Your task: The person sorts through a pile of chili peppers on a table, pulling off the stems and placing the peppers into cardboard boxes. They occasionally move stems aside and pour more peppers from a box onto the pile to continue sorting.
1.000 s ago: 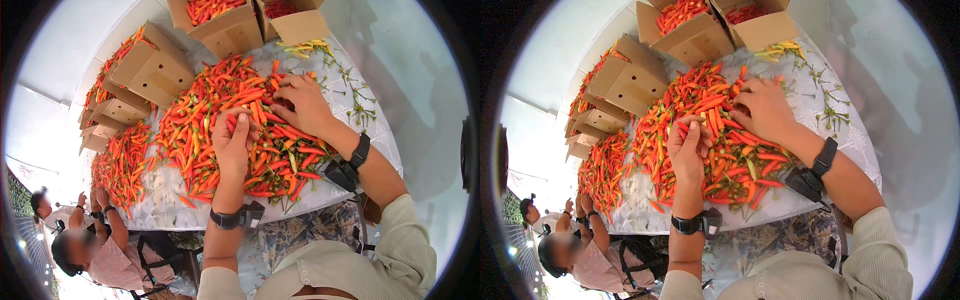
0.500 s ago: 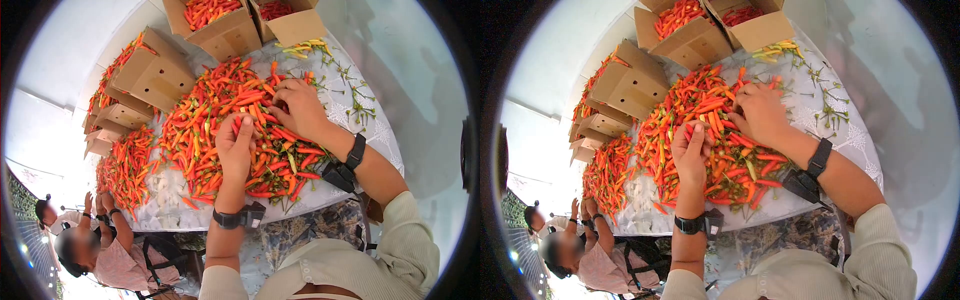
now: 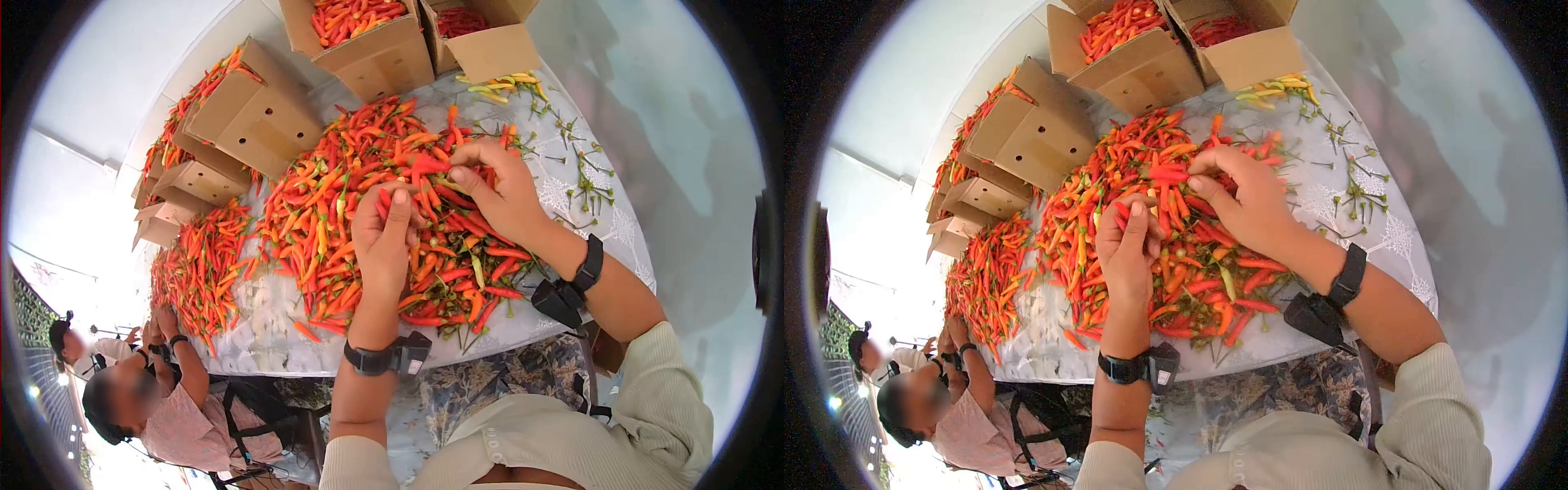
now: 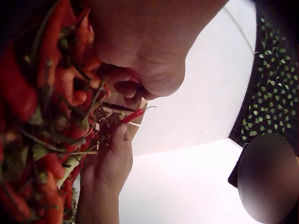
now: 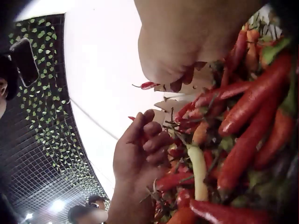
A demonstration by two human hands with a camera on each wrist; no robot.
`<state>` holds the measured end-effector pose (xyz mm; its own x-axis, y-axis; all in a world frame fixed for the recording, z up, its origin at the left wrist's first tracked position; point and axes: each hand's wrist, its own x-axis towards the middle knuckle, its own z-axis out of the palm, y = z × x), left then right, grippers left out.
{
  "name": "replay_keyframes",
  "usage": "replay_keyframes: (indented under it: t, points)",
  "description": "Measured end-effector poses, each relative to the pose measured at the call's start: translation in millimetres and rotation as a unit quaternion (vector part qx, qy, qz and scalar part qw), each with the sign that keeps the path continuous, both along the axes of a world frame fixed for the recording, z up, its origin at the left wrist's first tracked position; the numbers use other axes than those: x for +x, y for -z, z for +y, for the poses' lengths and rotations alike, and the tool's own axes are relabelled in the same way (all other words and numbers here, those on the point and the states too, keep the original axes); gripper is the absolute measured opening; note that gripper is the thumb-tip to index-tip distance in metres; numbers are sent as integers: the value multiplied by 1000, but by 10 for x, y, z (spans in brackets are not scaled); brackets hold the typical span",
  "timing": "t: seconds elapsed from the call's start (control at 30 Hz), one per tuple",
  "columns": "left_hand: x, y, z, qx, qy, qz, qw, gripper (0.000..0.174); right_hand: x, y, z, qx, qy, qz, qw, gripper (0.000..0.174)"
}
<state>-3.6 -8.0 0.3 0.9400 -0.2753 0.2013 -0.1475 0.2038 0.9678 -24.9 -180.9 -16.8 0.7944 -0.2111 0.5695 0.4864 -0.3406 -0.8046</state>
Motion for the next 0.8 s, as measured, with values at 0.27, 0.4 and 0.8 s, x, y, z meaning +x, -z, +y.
replay_keyframes:
  t: [0.27,0.4,0.8]
  points:
    - [12,40,-25,26,-21,-56,998,16,-77,9,64,-99,-44,-92,990,15]
    - [34,59,15,11,-7,-52,999,18,-70,10,66,-143,-12,-87,986,15]
    - [2,90,2,164,94,-93,978,28,-117,-82,112,-23,-42,-76,996,15]
